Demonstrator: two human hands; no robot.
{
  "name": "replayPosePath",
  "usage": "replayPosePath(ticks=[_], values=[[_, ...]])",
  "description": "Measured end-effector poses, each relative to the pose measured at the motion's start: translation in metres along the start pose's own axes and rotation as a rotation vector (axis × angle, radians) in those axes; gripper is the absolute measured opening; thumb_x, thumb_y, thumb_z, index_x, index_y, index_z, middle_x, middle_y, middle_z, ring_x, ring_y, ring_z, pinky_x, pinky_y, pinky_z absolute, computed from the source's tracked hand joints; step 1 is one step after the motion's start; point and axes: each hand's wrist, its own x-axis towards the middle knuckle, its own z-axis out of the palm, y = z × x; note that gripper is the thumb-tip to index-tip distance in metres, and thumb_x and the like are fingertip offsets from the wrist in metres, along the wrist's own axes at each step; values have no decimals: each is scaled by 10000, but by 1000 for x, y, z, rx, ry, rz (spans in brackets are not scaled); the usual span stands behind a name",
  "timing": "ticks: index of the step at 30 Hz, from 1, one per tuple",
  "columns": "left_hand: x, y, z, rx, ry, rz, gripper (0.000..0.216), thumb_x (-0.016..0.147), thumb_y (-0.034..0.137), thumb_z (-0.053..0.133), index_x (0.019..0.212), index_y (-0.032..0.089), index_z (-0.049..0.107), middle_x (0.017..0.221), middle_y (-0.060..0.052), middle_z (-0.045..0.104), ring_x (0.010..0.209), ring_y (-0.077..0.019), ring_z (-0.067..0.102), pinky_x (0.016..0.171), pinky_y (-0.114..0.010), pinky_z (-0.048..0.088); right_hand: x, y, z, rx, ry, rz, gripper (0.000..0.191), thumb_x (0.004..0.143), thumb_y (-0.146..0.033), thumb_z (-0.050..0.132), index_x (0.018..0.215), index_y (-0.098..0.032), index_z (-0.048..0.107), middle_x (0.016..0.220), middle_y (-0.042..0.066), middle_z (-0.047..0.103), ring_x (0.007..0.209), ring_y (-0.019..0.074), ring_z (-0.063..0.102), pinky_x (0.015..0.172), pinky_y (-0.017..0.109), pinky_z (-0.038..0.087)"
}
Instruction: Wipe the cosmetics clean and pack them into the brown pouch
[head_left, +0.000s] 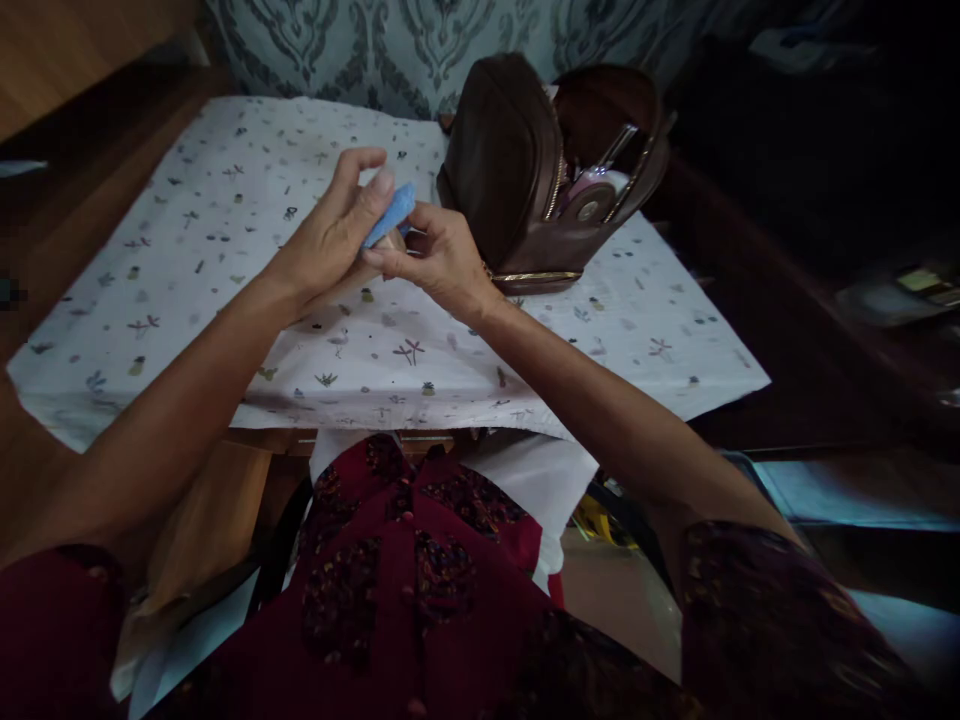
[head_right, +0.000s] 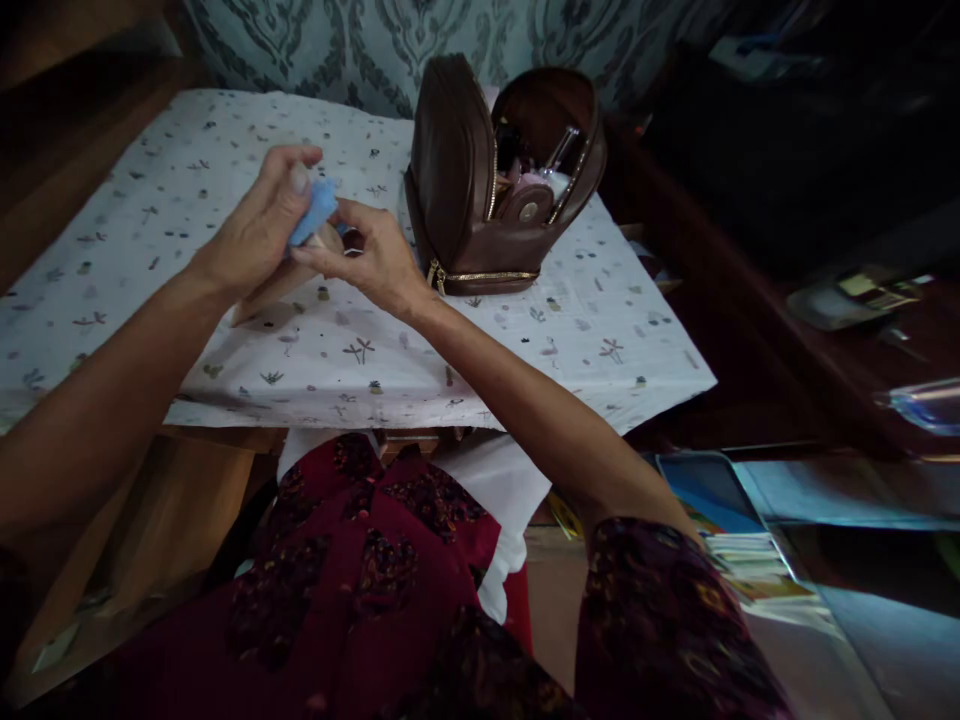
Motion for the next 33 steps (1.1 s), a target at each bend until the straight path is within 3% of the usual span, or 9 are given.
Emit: replayPosePath(ticks=[5, 8, 10, 13, 18, 25, 28, 31, 33], values=[[-15, -26, -6, 136, -72, 57, 623, 963, 745, 352, 1259, 211, 475, 942, -41, 629, 909, -227, 669, 836, -409, 528, 0, 17, -4, -89, 97, -48, 502, 686, -660, 825, 846, -235, 610, 823, -39, 595, 813, 143, 507, 764, 300, 489], [-23, -39, -13, 213, -126, 38, 675, 868, 751, 555, 1282, 224, 483, 963, -34, 633, 912, -247, 679, 804, -383, 519, 1, 23, -5, -94, 132, -80, 513, 681, -622, 843, 952, -232, 646, 898, -21, 626, 843, 159, 554, 785, 312, 495], [-28, -46, -17, 256, -135, 15, 743, 788, 716, 681, 1309, 226, 477, 980, -31, 657, 900, -246, 678, 787, -358, 513, 2, 26, -4, -141, 169, -80, 553, 657, -594, 865, 1021, -232, 661, 860, -20, 607, 826, 169, 575, 763, 315, 496], [-35, -49, -16, 324, -116, -31, 663, 829, 623, 676, 1317, 217, 489, 1029, -48, 689, 911, -240, 674, 780, -331, 498, 2, 28, -3, -215, 229, -45, 550, 646, -565, 870, 1023, -211, 683, 773, -32, 567, 746, 152, 559, 677, 292, 464], [-42, -45, -4, 491, -82, -85, 477, 895, 502, 616, 1257, 197, 560, 1067, -65, 720, 922, -232, 673, 775, -301, 460, -8, 30, -4, -194, 210, 155, 435, 660, -571, 845, 795, -185, 697, 640, -42, 507, 588, 95, 437, 532, 245, 345], [-47, -50, 1, 555, -132, -35, 493, 938, 432, 558, 1384, 227, 514, 1279, -77, 680, 1083, -247, 647, 877, -333, 461, -19, 36, -8, -64, 163, 444, 527, 560, -658, 879, 604, -211, 604, 478, -68, 384, 430, 66, 298, 387, 229, 186], [-48, -52, 0, 545, -109, -25, 485, 950, 436, 551, 1384, 223, 513, 1280, -81, 683, 1076, -250, 653, 883, -349, 468, -19, 35, -4, 32, 144, 485, 534, 493, -626, 926, 638, -211, 622, 517, -61, 472, 444, 72, 379, 389, 220, 277], [-48, -51, 0, 530, -63, -19, 470, 956, 423, 563, 1370, 205, 519, 1263, -94, 691, 1074, -251, 661, 880, -353, 476, -19, 34, 0, 161, 118, 475, 548, 432, -508, 984, 762, -204, 669, 629, -36, 618, 525, 101, 532, 479, 239, 441], [-48, -49, -1, 526, -47, -34, 452, 957, 426, 574, 1350, 208, 523, 1257, -89, 693, 1081, -247, 665, 886, -349, 483, -19, 35, 1, 246, 81, 485, 557, 424, -439, 997, 810, -200, 673, 662, -25, 662, 549, 113, 575, 523, 250, 485]])
